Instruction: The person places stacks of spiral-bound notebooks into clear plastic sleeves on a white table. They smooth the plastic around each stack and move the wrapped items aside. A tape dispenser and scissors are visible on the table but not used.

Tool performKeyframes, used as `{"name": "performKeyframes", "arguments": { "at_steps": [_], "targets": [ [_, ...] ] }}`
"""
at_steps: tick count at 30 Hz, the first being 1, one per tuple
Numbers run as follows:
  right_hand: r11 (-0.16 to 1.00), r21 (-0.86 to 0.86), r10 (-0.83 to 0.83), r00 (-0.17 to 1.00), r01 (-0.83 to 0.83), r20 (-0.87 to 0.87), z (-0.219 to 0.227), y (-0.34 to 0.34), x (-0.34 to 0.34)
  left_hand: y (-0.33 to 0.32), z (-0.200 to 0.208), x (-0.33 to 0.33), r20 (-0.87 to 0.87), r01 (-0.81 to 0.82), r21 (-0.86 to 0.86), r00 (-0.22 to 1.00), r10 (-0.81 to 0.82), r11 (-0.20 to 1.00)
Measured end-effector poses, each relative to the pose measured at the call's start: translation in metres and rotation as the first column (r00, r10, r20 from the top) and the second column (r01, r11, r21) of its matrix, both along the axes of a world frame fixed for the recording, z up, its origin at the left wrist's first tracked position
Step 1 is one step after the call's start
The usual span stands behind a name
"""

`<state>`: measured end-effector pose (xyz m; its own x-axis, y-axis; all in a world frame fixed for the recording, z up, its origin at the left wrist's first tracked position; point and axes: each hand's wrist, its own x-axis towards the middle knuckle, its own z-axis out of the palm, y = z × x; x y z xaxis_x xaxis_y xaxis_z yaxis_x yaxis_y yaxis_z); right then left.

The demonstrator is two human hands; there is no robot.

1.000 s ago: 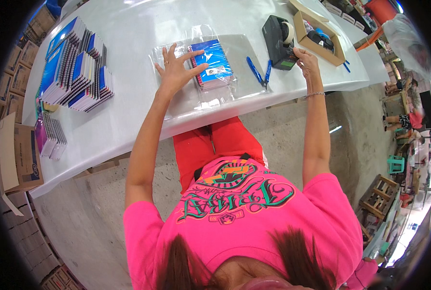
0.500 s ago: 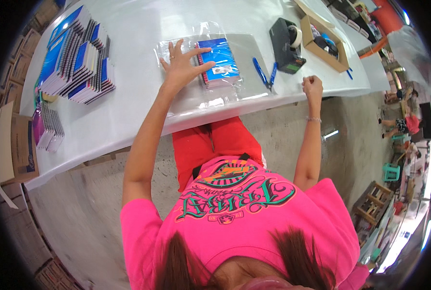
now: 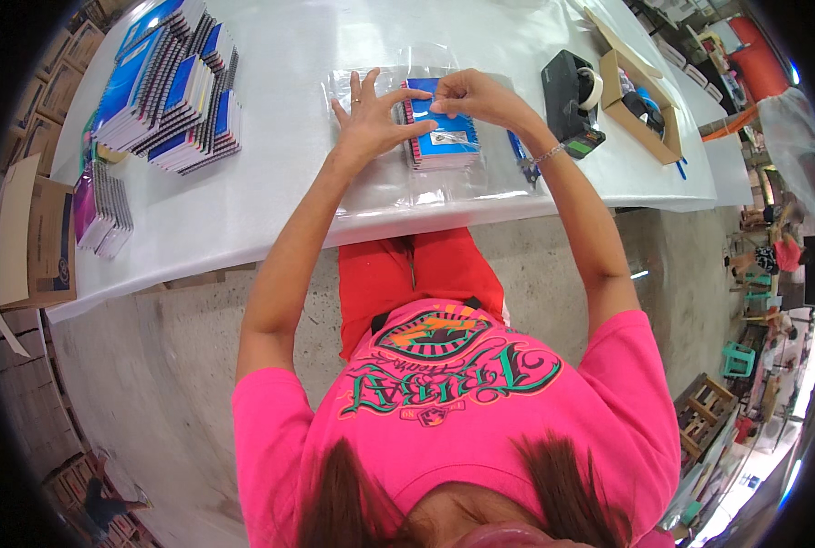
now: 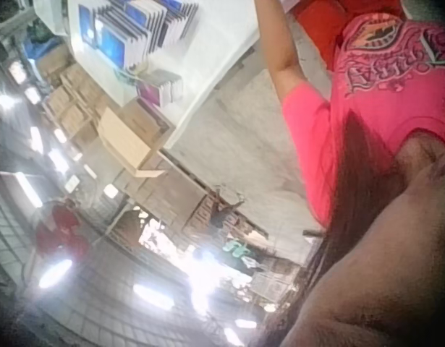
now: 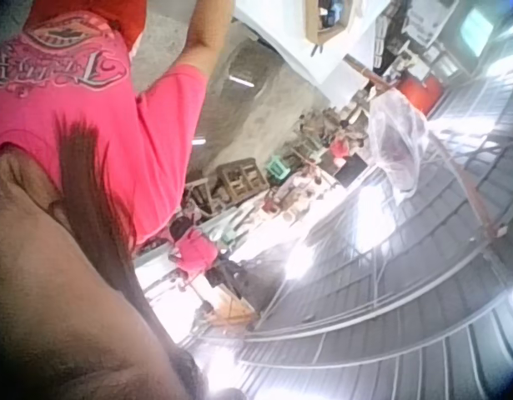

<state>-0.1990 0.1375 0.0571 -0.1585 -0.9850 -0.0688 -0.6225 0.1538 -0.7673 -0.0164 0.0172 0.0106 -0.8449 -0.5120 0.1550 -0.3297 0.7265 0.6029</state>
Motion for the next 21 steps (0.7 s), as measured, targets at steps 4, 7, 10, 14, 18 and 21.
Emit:
{"name": "performKeyframes", "arguments": {
  "at_steps": [4,7,10,14,18,21],
  "targets": [
    [0.991,0.134,0.011,0.984,0.013,-0.176,0.002,-0.016,0.003,0.025,-0.002,0.007,0.007,-0.084,-0.263,0.996,0.090,0.961],
    [0.947,0.319,0.006,0.990,0.040,-0.143,0.012,-0.028,-0.005,0.049,-0.025,0.003,0.010,-0.131,-0.487,0.988,0.156,0.863],
    [0.888,0.450,0.017,0.969,0.099,-0.246,0.017,-0.031,-0.007,0.058,-0.026,0.005,-0.023,-0.124,-0.163,0.992,0.122,0.979],
    [0.929,0.234,-0.116,0.825,0.287,-0.553,0.021,-0.006,0.014,0.060,-0.021,0.011,-0.084,-0.156,0.165,0.982,0.171,0.974],
    [0.843,-0.233,-0.533,0.812,0.486,-0.236,-0.027,0.027,0.004,0.045,-0.036,-0.018,-0.259,-0.123,0.375,0.938,0.231,0.919],
    [0.777,-0.164,-0.592,0.794,0.607,0.138,-0.061,0.036,0.000,0.039,-0.027,-0.027,-0.133,-0.215,0.438,0.945,0.300,0.873]
  ]
}}
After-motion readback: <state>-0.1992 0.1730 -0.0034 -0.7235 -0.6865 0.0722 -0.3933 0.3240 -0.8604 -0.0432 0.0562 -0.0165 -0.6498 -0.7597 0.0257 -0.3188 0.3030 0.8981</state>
